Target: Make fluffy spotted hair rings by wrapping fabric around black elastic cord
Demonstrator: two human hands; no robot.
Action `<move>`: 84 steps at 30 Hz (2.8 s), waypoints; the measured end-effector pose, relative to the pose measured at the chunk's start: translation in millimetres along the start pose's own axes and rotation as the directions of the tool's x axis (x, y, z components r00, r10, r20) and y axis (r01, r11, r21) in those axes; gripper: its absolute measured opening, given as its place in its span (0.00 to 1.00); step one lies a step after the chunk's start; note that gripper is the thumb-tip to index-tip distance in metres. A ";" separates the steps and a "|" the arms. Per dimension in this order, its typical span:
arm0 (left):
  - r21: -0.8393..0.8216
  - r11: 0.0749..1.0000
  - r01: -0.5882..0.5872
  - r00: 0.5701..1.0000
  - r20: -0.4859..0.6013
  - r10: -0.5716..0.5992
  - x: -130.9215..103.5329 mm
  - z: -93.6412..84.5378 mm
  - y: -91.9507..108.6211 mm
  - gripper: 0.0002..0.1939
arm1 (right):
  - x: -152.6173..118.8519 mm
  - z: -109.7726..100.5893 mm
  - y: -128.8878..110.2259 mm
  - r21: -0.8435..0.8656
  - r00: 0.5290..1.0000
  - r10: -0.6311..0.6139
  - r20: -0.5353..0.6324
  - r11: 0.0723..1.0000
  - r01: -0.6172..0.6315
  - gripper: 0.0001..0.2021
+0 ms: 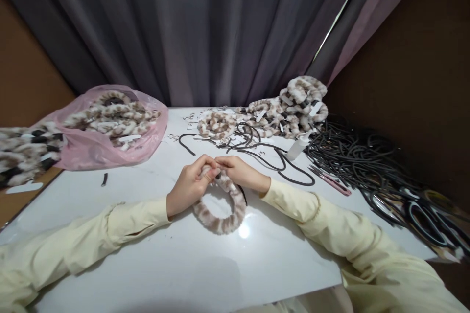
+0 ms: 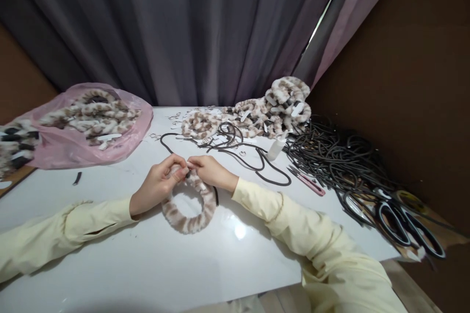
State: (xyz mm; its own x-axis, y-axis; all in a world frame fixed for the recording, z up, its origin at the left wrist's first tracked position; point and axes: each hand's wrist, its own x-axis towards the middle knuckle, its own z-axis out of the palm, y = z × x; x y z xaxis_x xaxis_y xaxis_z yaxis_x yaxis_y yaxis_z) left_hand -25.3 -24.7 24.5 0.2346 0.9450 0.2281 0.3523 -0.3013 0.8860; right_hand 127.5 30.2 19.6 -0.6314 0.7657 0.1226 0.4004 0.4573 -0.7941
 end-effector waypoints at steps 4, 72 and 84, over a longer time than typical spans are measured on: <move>-0.053 0.998 0.029 0.999 -0.030 -0.030 8.1 -2.6 -3.3 0.08 | -6.4 -14.4 -13.2 -0.118 0.989 -0.058 -0.138 0.992 0.042 0.12; -0.660 0.655 0.368 0.913 0.123 -0.389 42.6 -10.4 -35.3 0.10 | -16.6 22.2 -5.1 -0.379 0.972 -0.181 -0.153 0.919 0.111 0.15; -0.624 0.723 0.297 0.942 0.068 -0.328 37.2 -5.9 -32.6 0.13 | -8.4 19.3 -3.1 0.173 0.976 0.151 -0.155 0.977 -0.123 0.06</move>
State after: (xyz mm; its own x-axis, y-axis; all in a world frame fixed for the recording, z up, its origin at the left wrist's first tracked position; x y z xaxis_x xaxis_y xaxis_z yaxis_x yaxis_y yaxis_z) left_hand -33.4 21.0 6.5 0.1675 0.9804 -0.1036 -0.2411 0.1427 0.9600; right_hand 118.8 13.6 9.5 -0.4536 0.8864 0.0922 0.3538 0.2741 -0.8943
